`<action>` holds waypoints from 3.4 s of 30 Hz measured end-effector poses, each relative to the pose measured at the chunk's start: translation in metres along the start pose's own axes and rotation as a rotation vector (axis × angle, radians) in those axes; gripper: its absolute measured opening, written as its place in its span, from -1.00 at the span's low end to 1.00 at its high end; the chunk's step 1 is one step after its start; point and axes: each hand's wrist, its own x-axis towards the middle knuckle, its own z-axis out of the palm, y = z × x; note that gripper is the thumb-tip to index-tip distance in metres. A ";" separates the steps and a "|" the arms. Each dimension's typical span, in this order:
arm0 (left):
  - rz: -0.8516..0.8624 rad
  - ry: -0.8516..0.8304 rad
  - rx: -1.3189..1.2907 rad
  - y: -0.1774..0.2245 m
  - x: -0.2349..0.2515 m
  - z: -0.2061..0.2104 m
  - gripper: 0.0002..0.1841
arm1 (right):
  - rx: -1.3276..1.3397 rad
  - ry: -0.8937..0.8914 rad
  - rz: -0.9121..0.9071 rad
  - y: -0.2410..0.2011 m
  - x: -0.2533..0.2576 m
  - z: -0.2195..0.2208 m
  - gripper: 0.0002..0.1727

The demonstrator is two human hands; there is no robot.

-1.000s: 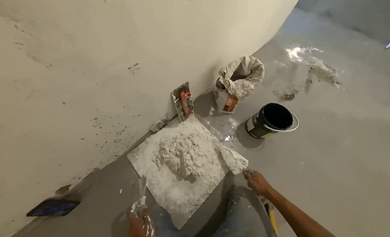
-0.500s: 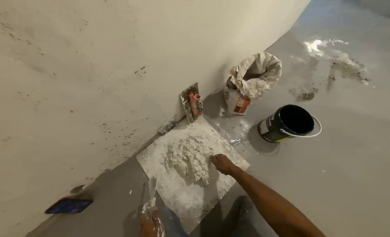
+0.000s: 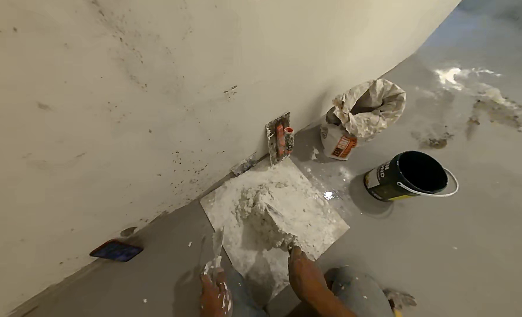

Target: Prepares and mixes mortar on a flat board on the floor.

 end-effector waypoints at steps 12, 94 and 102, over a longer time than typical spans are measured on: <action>-0.029 -0.052 -0.002 -0.002 0.003 0.002 -0.34 | 0.312 -0.043 -0.204 0.088 -0.008 -0.115 -0.55; -0.027 -0.032 0.005 0.002 0.008 0.008 -0.38 | 0.272 0.054 -0.024 -0.002 -0.004 -0.040 -0.47; 0.006 -0.003 -0.022 -0.002 0.003 -0.004 -0.42 | 0.147 -0.071 0.016 -0.043 -0.015 0.012 -0.40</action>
